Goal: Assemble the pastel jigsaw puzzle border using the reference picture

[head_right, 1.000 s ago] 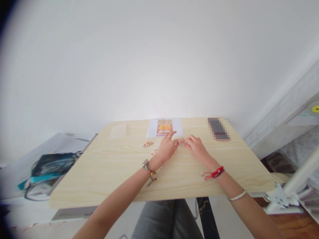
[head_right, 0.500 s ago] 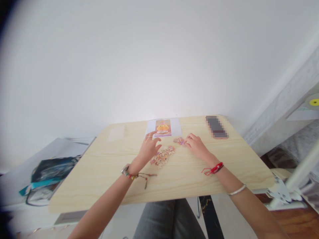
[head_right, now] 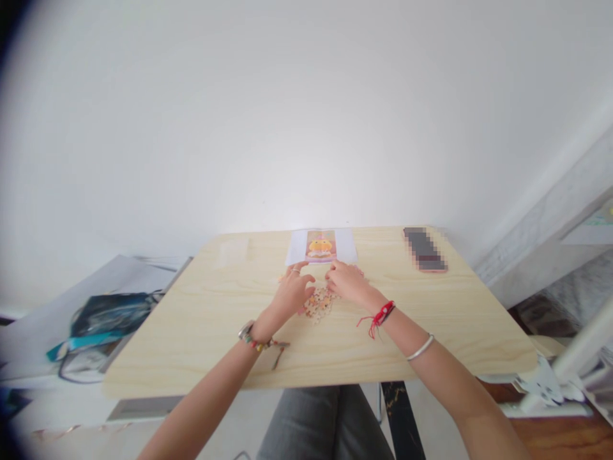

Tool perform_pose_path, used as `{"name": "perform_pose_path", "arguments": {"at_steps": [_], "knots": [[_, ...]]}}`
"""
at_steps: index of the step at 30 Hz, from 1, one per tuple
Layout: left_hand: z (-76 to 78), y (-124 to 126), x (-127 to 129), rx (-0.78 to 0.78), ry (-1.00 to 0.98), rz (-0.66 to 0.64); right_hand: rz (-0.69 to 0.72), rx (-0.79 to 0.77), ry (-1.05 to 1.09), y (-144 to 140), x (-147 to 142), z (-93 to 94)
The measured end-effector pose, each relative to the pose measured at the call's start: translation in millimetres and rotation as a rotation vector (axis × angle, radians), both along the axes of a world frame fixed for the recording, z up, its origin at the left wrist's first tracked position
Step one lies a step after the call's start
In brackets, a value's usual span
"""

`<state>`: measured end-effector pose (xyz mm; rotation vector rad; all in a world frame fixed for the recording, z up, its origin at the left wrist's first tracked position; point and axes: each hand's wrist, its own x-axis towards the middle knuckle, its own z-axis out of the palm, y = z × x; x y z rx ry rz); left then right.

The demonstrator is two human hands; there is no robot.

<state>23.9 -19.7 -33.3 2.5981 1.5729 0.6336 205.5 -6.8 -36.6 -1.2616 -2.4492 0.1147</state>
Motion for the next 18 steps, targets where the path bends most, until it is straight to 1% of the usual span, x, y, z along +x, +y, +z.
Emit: {"name": "perform_pose_path", "arguments": {"at_steps": [3, 9, 13, 15, 18], "knots": [[-2.3, 1.0, 3.3, -0.018, -0.031, -0.008, 0.05, -0.04, -0.049, 5.9, -1.4, -3.2], [-2.0, 6.6, 12.3, -0.036, -0.063, -0.049, 0.053, 0.061, -0.085, 5.1, -4.3, -4.7], [-0.7, 11.8, 14.9, -0.05, -0.083, -0.051, 0.053, 0.048, -0.111, 9.5, -5.4, -3.6], [-1.3, 14.8, 14.4, -0.058, -0.102, -0.036, 0.044, 0.017, -0.082, 14.1, -5.6, -3.6], [-2.2, 20.6, 10.6, -0.082, -0.133, -0.012, 0.029, -0.015, 0.036, 18.5, -4.1, -3.5]]}}
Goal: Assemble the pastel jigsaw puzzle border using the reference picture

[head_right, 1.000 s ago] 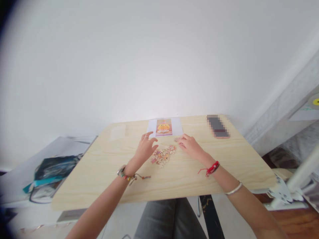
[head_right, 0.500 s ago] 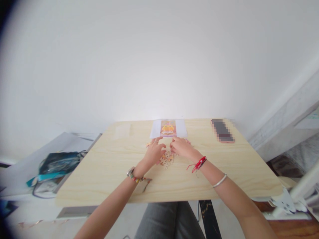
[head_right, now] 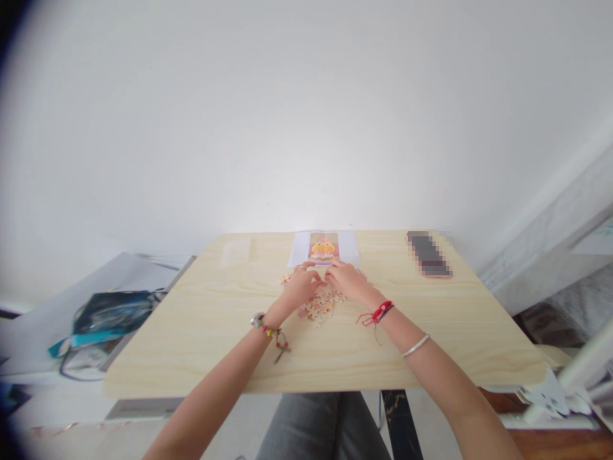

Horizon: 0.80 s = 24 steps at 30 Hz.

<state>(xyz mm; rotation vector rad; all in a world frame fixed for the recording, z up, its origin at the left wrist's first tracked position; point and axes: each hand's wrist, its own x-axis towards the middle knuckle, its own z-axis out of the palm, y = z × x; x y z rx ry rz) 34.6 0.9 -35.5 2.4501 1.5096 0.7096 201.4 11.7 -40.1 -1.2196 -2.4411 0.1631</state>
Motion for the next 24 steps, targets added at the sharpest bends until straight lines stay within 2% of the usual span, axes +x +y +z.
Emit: {"name": "perform_pose_path", "arguments": {"at_steps": [4, 11, 17, 24], "knots": [[2.6, 7.7, -9.7, -0.039, -0.059, 0.023, 0.028, 0.04, 0.135, -4.4, 4.4, 2.9], [11.9, 4.5, -20.8, -0.097, -0.154, -0.019, 0.002, 0.201, 0.099, -16.1, -0.3, 10.3], [14.9, -1.6, -21.5, -0.11, -0.19, -0.041, 0.007, 0.201, 0.09, -20.4, -3.6, 15.7], [14.8, -10.9, -16.0, 0.002, -0.247, -0.069, -0.009, 0.213, 0.209, -28.4, 6.3, 17.1]]}}
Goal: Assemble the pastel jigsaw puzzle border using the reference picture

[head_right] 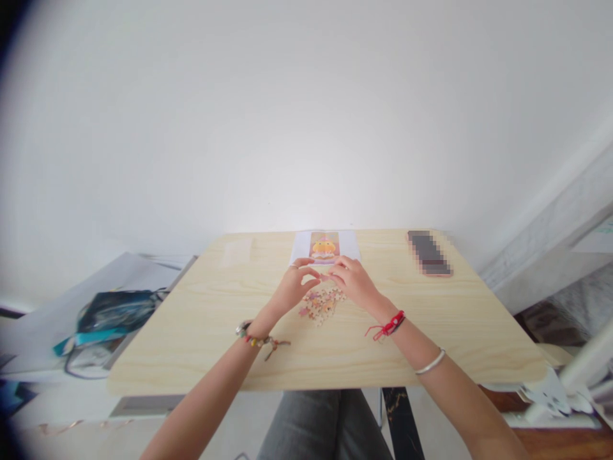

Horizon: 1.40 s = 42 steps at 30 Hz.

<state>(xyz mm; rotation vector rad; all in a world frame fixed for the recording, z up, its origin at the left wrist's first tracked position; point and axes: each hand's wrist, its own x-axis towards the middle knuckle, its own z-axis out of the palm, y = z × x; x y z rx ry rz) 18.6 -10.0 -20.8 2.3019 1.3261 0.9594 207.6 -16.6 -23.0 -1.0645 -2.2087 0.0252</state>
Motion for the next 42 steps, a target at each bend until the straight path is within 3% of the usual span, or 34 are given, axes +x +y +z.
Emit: {"name": "perform_pose_path", "arguments": {"at_steps": [9, 17, 20, 23, 27, 33, 39, 42], "knots": [[-0.7, -4.2, 37.3, 0.2, 0.189, -0.052, -0.032, 0.007, -0.005, -7.8, 36.4, -9.7], [-12.1, -0.4, 96.2, 0.163, 0.333, -0.052, -0.137, -0.064, -0.082, -11.3, 87.1, -24.7], [-12.4, -3.3, 105.0, 0.149, 0.339, -0.037, -0.161, -0.116, -0.075, -9.2, 98.7, -32.5], [-8.3, -5.6, 92.7, 0.159, 0.336, 0.014, -0.212, -0.161, -0.043, -6.2, 103.2, -40.0], [1.3, -4.2, 51.2, 0.18, 0.346, 0.099, -0.296, -0.224, -0.015, -1.6, 103.4, -43.5], [10.9, -3.5, -1.7, 0.132, 0.347, 0.215, -0.277, -0.22, -0.022, -2.5, 91.1, -24.2], [7.5, -9.6, -3.7, 0.058, 0.343, 0.167, -0.062, -0.27, -0.115, -6.3, 36.6, -3.3], [2.8, -12.9, 1.5, 0.035, 0.338, 0.142, -0.115, -0.312, -0.302, -2.4, 15.2, -2.7]]}}
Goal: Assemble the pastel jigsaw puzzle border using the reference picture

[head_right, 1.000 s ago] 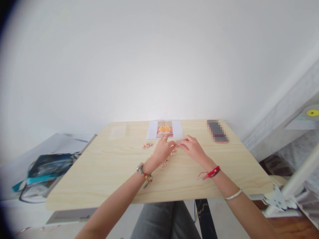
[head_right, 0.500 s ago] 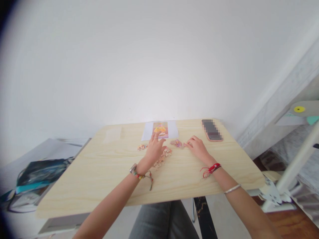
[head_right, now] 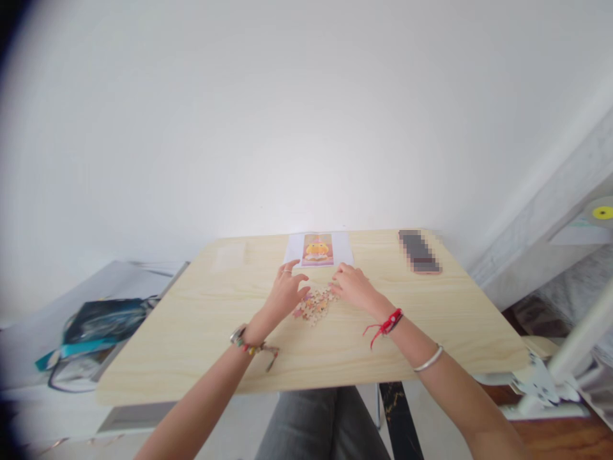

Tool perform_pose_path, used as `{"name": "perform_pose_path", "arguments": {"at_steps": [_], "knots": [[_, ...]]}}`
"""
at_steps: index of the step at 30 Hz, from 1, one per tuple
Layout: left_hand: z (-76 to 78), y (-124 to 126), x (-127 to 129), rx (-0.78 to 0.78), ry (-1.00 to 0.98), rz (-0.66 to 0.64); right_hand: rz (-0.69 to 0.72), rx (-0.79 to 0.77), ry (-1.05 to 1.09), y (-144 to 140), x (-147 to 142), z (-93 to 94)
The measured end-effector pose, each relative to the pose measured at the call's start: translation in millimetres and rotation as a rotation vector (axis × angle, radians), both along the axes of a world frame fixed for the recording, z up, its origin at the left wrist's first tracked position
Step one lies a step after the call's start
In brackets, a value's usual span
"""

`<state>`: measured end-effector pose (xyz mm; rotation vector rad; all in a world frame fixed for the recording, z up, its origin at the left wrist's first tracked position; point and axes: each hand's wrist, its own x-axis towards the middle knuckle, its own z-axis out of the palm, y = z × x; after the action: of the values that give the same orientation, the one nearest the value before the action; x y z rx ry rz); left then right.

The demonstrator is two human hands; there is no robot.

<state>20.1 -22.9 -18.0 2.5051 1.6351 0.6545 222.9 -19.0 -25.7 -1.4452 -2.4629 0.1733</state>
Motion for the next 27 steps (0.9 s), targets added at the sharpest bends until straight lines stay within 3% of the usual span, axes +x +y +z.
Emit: {"name": "perform_pose_path", "arguments": {"at_steps": [4, 10, 17, 22, 27], "knots": [[-6.9, -1.1, 2.4, -0.012, 0.001, -0.031, -0.106, -0.05, -0.15, 4.3, -9.5, -3.8], [-9.0, 4.9, 7.0, -0.011, 0.002, -0.067, -0.14, -0.022, -0.11, 1.9, -13.0, -8.7], [-9.0, 10.4, 11.8, 0.06, -0.046, -0.162, 0.034, 0.102, 0.086, 2.3, -13.6, -3.7], [-9.4, 7.8, 2.1, 0.128, -0.067, -0.136, 0.108, 0.155, 0.138, 3.2, -23.7, 0.8], [-4.9, 5.7, -24.9, 0.162, -0.024, -0.053, 0.199, 0.186, 0.161, 11.9, -53.7, 6.7]]}}
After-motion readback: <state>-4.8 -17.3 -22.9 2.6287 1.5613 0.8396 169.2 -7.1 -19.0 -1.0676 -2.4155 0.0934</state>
